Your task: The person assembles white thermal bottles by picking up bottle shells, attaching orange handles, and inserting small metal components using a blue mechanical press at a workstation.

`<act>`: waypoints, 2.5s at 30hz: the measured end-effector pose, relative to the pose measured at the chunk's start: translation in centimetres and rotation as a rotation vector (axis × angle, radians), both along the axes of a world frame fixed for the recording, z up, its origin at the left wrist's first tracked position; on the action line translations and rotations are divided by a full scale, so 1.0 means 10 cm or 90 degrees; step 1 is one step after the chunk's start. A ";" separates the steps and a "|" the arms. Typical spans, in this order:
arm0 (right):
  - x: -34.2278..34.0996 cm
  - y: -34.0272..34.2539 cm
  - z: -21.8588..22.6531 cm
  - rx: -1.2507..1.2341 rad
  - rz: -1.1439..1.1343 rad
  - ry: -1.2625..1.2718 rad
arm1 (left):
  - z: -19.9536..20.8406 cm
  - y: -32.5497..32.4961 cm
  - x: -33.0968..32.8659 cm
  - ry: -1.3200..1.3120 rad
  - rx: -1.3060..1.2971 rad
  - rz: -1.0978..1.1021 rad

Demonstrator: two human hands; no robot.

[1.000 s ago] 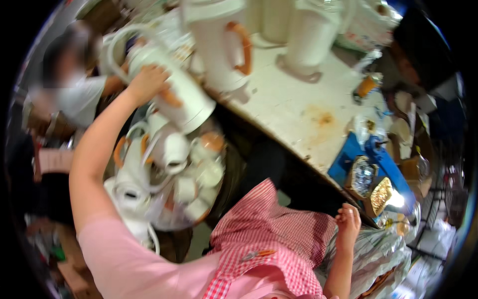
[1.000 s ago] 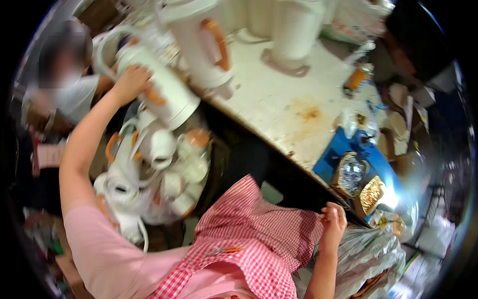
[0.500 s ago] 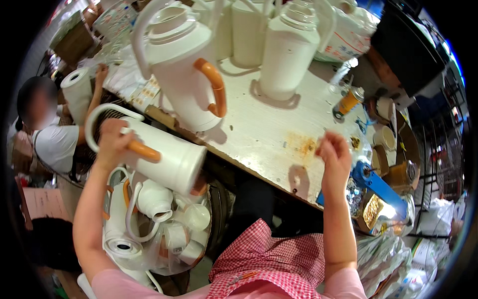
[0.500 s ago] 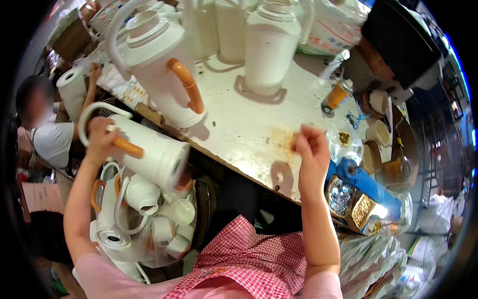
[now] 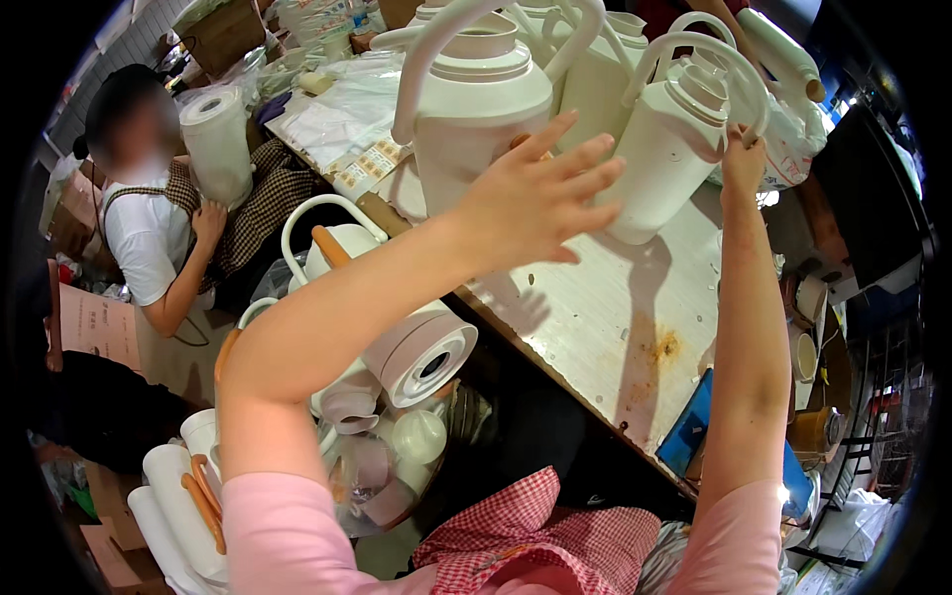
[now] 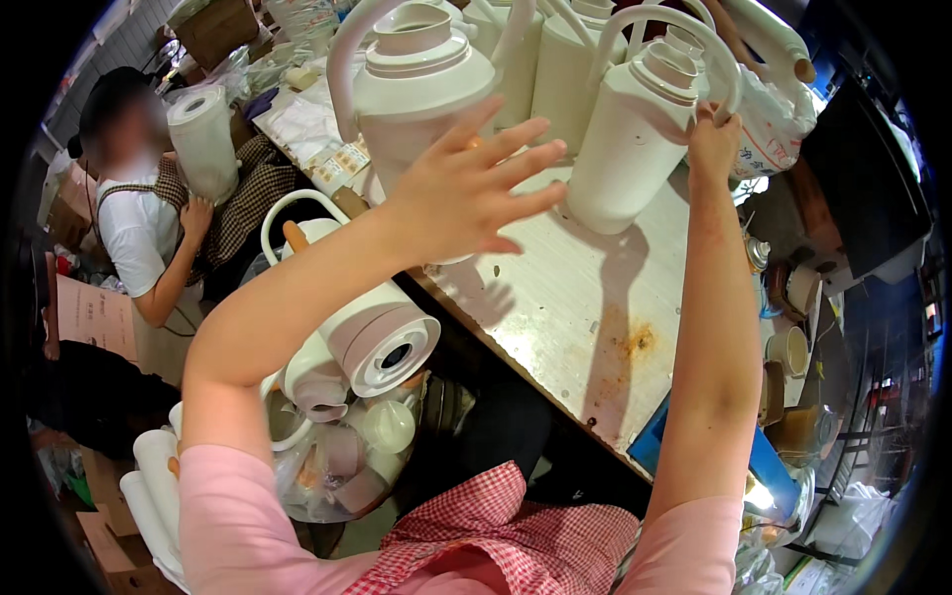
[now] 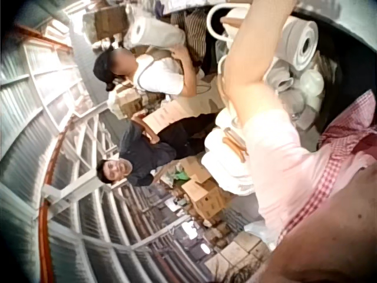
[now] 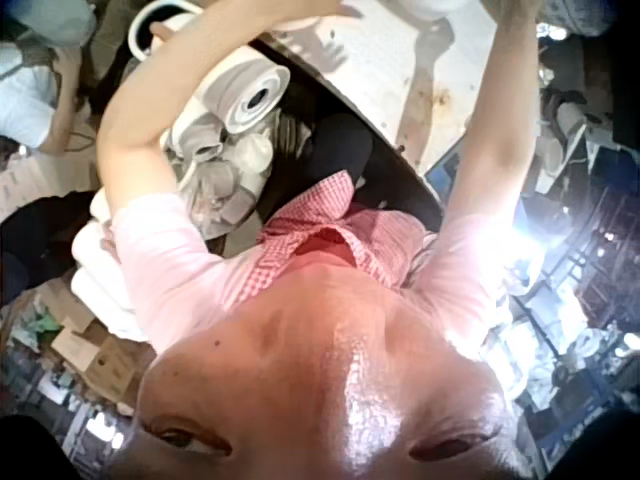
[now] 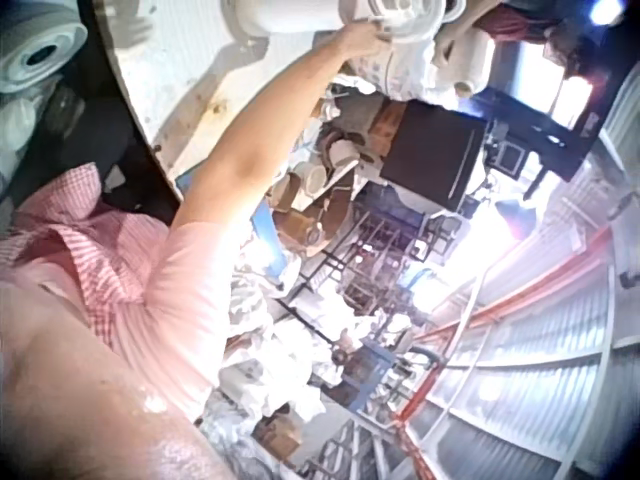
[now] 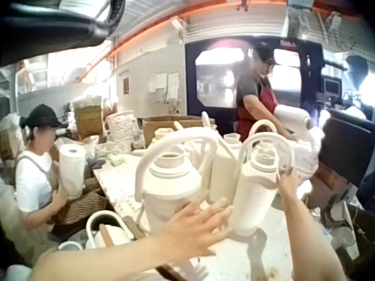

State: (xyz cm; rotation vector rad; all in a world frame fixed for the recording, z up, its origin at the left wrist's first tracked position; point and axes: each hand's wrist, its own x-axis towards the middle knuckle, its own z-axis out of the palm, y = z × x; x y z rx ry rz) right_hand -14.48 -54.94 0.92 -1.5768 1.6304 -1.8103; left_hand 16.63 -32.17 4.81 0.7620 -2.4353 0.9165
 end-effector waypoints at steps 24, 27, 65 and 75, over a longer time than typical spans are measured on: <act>-0.44 3.77 -0.27 0.329 0.567 -0.074 | -0.26 2.04 -0.84 0.756 0.777 -0.239; -0.62 4.20 -0.89 0.434 0.548 -0.101 | -0.83 2.37 -0.97 0.822 0.951 -0.020; -3.01 4.57 -1.72 0.478 -0.228 0.460 | -0.95 2.59 -0.77 0.438 0.867 0.167; -3.19 4.68 -1.81 0.352 -0.258 0.502 | -1.20 2.43 -1.32 0.505 0.776 0.151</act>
